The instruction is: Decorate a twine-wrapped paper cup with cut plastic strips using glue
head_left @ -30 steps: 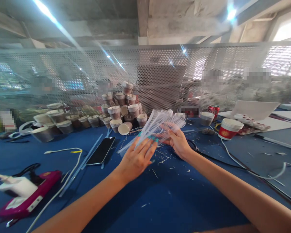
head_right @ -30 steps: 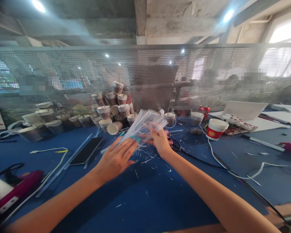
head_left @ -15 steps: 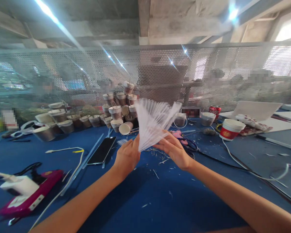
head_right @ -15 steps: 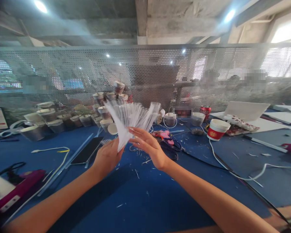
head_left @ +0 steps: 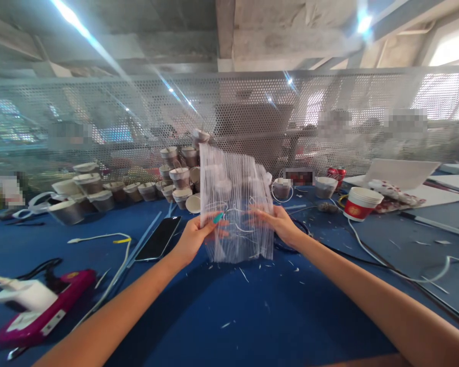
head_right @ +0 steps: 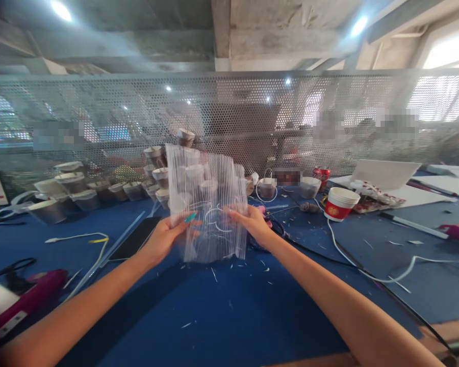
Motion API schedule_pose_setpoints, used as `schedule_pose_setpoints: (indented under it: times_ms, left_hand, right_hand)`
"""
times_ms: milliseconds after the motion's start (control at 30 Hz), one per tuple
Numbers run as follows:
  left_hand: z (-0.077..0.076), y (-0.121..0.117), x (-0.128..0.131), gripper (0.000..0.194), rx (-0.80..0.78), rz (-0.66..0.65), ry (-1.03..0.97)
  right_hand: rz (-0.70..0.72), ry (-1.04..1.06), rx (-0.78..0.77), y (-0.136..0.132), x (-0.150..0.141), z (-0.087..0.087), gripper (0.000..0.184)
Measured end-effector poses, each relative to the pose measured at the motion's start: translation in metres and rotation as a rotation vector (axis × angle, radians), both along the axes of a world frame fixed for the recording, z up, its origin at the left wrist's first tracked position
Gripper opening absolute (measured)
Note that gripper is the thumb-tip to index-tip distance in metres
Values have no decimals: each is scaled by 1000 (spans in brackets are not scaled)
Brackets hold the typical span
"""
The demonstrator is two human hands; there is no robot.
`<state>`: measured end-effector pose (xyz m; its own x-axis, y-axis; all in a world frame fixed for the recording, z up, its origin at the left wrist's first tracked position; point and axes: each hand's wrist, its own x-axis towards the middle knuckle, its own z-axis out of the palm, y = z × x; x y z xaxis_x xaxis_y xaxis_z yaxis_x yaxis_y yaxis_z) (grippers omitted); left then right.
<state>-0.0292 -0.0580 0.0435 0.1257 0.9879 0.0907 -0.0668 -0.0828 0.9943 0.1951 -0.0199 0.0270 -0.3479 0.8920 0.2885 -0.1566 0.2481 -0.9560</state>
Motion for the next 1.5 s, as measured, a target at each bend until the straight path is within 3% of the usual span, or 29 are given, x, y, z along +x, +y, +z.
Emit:
schedule_pose_setpoints:
  times_ms: [67,133,300,533,733,867,1000,1167,1233,1367,1500]
  left_hand:
    - [-5,4,-2,29,-37,16,-45]
    - [-8,8,-5,25,-81,18,-68]
    - [-5,11,-11,33,-165,41,-124]
    - [-6,13,-14,21,-152,101,-156]
    - [-15,23,-23,17,-92,229,-142]
    - [-16,27,-28,17,-80,282,-129]
    - [-16,23,-23,18,-127,169,-218]
    - [-20,15,-8,27,-223,-190,-387]
    - [-23,12,-5,35,-250,-268,-380]
    - [-24,6,-3,50,-250,-348,-260]
    - [-22,3,-1,56,-188,-273,-171]
  right_hand:
    - [26,-15,-63,-1,0,-1,39]
    - [-53,-35,-68,0,0,-2,37]
    - [-228,-69,41,4,5,-1,31]
    - [-337,-211,102,10,9,-6,34]
    - [-549,-261,138,12,16,-4,38]
    - [-564,-259,148,15,22,-1,40]
    - [-378,-290,121,12,14,-2,37]
    - [-45,-288,115,-9,-10,-5,35]
    - [-6,-310,138,-16,-17,-5,35]
    - [-156,-570,438,-20,-18,-6,18]
    - [-324,-756,638,-12,-10,-7,16]
